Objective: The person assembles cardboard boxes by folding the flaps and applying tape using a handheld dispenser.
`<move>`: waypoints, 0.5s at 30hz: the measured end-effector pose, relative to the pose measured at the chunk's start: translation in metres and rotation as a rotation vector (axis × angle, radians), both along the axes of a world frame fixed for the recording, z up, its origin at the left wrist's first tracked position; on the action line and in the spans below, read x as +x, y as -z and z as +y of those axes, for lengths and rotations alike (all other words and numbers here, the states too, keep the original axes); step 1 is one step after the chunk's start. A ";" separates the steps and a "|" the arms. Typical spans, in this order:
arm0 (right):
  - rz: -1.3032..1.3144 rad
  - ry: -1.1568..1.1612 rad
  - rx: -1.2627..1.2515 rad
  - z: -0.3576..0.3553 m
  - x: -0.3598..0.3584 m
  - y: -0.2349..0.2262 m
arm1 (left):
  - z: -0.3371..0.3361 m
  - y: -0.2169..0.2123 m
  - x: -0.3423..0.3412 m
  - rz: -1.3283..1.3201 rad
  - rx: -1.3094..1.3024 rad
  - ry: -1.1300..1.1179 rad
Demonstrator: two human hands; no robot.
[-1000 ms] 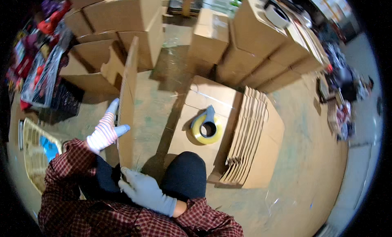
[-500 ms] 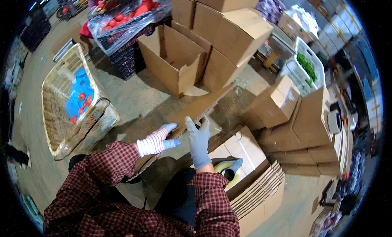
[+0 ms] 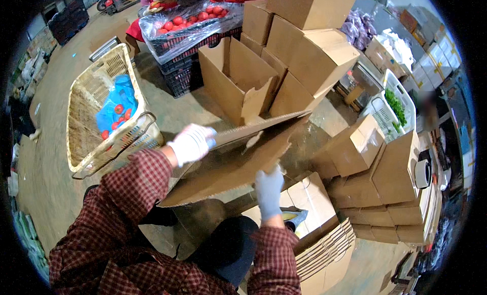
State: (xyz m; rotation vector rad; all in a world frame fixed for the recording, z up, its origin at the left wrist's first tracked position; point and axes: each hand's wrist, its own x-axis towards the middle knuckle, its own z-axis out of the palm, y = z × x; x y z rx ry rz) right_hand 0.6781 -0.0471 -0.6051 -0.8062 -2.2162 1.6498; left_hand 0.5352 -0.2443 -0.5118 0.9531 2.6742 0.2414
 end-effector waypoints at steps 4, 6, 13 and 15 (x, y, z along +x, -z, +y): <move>-0.195 0.070 0.310 0.034 0.077 -0.052 | -0.089 -0.032 -0.038 -0.331 0.508 -0.364; -0.058 0.041 0.382 0.072 0.117 -0.053 | -0.117 -0.032 -0.047 -0.401 0.473 -0.357; -0.397 -0.178 0.633 0.059 0.093 -0.067 | -0.132 -0.029 -0.031 -0.493 0.433 -0.207; -0.335 -0.283 0.744 0.060 0.081 -0.054 | -0.134 -0.018 -0.050 -0.325 0.386 -0.200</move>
